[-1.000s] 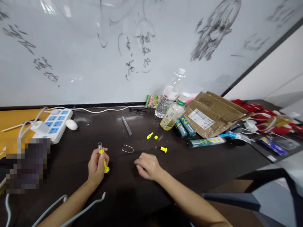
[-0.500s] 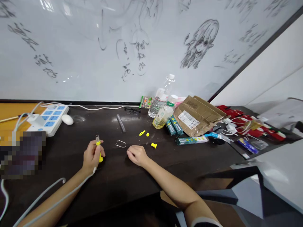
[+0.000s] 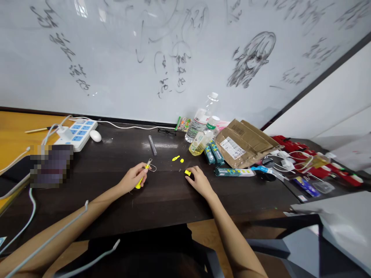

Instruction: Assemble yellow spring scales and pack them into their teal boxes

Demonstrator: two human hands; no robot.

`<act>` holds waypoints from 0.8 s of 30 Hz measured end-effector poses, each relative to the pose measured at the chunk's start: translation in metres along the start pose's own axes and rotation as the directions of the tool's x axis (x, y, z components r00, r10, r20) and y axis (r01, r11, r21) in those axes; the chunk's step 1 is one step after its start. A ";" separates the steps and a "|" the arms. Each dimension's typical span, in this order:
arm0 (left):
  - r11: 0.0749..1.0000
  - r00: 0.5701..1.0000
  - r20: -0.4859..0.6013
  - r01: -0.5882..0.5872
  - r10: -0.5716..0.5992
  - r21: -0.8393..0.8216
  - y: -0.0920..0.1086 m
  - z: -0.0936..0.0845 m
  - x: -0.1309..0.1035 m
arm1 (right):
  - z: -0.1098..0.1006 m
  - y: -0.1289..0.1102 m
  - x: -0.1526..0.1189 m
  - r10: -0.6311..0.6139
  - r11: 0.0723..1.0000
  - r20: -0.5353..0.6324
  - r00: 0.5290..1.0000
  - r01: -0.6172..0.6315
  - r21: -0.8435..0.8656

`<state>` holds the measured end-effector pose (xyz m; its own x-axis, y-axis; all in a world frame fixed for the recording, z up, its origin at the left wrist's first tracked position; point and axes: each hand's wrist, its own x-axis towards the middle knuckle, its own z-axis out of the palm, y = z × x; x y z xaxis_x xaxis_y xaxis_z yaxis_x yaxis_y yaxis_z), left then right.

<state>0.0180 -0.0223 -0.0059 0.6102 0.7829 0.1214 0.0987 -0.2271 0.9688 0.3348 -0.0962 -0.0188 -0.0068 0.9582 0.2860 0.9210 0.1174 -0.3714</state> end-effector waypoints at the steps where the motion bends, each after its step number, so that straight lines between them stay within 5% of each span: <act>1: 1.000 1.000 0.021 0.012 -0.012 -0.017 0.002 0.002 0.001 | 0.001 0.006 -0.003 0.012 1.000 0.010 1.000 -0.012 0.014; 9: 0.968 0.981 0.081 0.187 -0.175 -0.166 0.015 0.003 0.017 | 0.008 -0.016 0.035 -0.013 1.000 -0.131 0.991 0.016 0.020; 13: 0.957 0.984 -0.059 0.147 -0.166 -0.249 0.009 0.003 0.019 | 0.025 -0.035 0.066 -0.124 0.982 -0.043 0.991 0.116 -0.149; 17: 0.965 0.984 -0.134 0.081 -0.118 -0.249 -0.009 0.005 0.014 | 0.041 -0.039 0.072 -0.069 0.964 -0.009 0.998 0.064 -0.258; 24: 0.973 0.985 -0.099 0.119 -0.140 -0.197 -0.020 0.008 0.013 | 0.025 -0.018 0.064 0.038 0.999 -0.196 0.980 -0.032 0.035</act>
<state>0.0300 -0.0120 -0.0255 0.5094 0.8605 0.0051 0.0135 -0.0139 0.9998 0.3084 -0.0307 -0.0156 0.1047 0.8921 0.4395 0.9065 0.0961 -0.4111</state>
